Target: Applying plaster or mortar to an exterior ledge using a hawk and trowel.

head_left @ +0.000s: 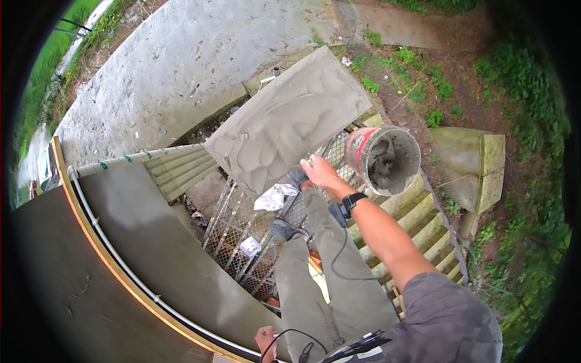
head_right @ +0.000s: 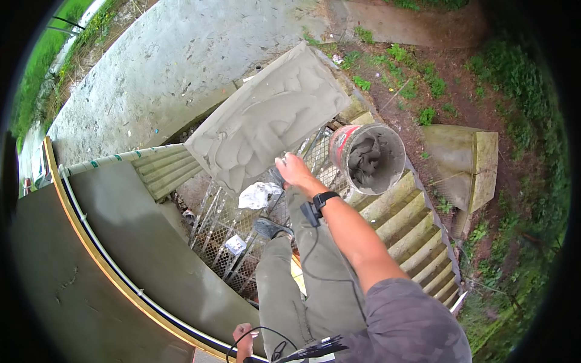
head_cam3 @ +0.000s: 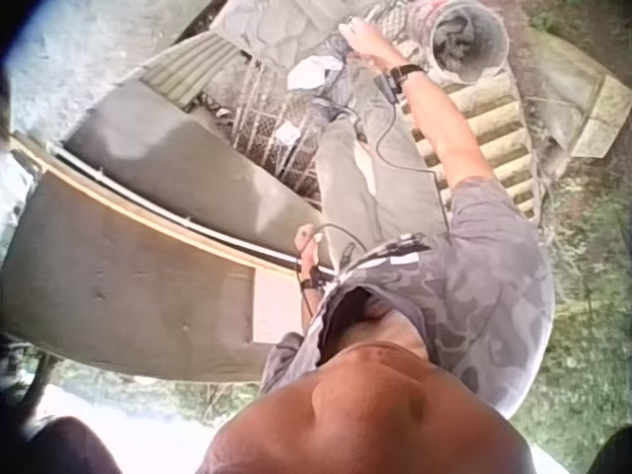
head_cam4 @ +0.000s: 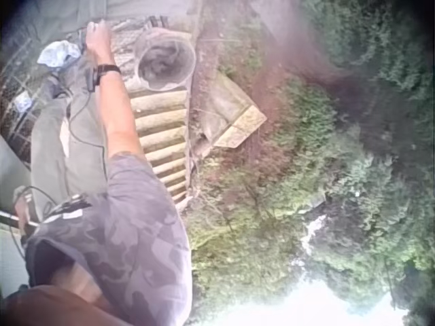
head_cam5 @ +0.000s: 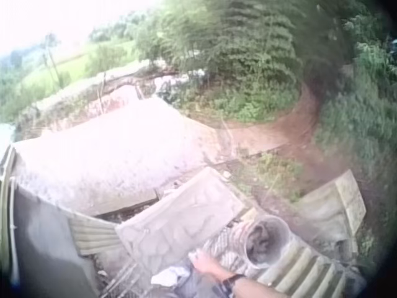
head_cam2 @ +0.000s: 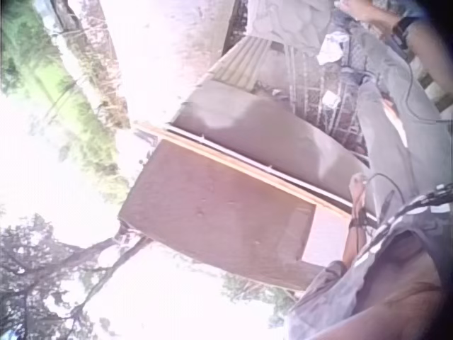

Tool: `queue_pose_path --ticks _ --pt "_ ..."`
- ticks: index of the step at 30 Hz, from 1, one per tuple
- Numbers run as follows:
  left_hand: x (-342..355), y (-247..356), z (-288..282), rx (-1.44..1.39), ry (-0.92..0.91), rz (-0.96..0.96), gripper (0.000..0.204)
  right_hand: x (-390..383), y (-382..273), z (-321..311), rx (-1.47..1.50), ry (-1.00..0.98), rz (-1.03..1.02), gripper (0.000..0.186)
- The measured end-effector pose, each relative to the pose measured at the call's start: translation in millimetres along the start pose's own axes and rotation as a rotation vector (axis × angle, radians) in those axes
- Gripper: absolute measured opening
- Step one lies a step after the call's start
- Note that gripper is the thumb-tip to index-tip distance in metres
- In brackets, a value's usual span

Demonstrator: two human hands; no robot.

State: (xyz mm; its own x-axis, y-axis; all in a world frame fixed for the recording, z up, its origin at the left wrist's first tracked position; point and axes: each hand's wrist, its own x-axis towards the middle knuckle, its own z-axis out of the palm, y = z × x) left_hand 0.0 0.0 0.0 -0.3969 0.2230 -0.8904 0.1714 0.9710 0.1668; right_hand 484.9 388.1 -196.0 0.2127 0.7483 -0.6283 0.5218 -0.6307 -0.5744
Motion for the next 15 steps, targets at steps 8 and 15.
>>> queue_pose_path --ticks 8,15 --pt "-2.5 12.5 -3.7 -0.012 0.025 -0.053 0.017 27.1 -2.7 -118.1 -0.528 0.138 0.058 0.050" --pt "-1.1 14.3 16.0 -0.045 -0.015 -0.069 0.016 40.0 -61.1 -127.6 -0.293 0.047 0.100 0.052"
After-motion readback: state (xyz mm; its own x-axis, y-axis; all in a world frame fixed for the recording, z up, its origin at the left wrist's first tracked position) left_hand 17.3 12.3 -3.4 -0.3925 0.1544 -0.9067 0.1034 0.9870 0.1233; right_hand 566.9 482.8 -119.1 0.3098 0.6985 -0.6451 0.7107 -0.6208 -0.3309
